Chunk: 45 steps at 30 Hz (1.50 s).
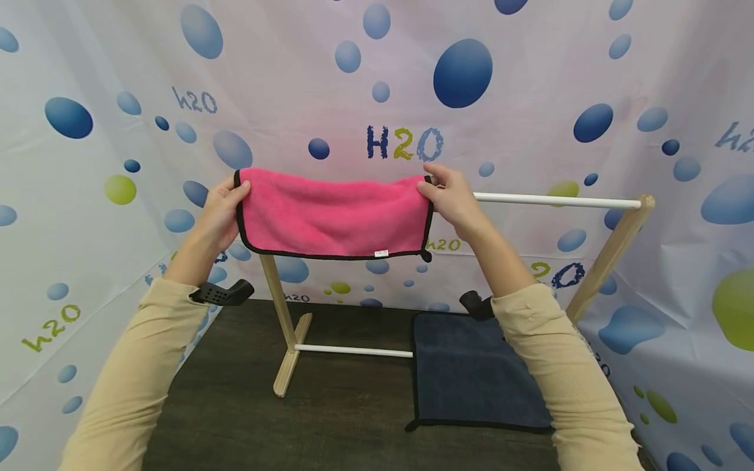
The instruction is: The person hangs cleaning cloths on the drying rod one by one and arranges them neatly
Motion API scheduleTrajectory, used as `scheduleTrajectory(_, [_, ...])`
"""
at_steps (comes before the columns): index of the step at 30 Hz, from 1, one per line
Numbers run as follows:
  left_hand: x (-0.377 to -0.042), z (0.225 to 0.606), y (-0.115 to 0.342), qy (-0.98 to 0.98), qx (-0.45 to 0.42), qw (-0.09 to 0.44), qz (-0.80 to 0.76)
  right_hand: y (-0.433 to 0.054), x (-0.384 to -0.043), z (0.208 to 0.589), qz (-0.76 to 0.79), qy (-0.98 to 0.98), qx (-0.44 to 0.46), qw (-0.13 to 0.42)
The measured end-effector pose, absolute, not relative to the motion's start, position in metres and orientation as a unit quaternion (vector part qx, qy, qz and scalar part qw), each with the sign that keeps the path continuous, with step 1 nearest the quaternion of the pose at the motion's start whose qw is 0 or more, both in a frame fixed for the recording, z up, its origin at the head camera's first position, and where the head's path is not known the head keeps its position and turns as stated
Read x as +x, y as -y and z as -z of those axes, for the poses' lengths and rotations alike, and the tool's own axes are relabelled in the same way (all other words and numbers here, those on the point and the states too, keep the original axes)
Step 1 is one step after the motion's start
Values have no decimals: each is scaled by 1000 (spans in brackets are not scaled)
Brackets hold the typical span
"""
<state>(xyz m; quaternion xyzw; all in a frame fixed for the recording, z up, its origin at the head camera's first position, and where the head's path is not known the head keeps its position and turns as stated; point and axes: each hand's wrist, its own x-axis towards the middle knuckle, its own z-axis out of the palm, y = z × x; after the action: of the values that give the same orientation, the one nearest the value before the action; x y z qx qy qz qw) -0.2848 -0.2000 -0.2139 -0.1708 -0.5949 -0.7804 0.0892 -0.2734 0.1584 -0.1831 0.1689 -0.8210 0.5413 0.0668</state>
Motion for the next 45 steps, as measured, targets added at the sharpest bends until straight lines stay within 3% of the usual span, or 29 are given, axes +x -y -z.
scheduleTrajectory(13, [-283, 237, 206, 625, -151, 77, 762, -162, -262, 211, -342, 894, 191, 219])
scheduleTrajectory(20, [-282, 245, 212, 672, -154, 89, 719, -166, -258, 231, -364, 871, 207, 257])
scheduleTrajectory(34, [-282, 240, 207, 646, -131, 143, 738, -157, -263, 251, -426, 837, 187, 288])
scheduleTrajectory(45, [-285, 233, 207, 625, -113, 179, 752, -150, -270, 239, -433, 846, 208, 233])
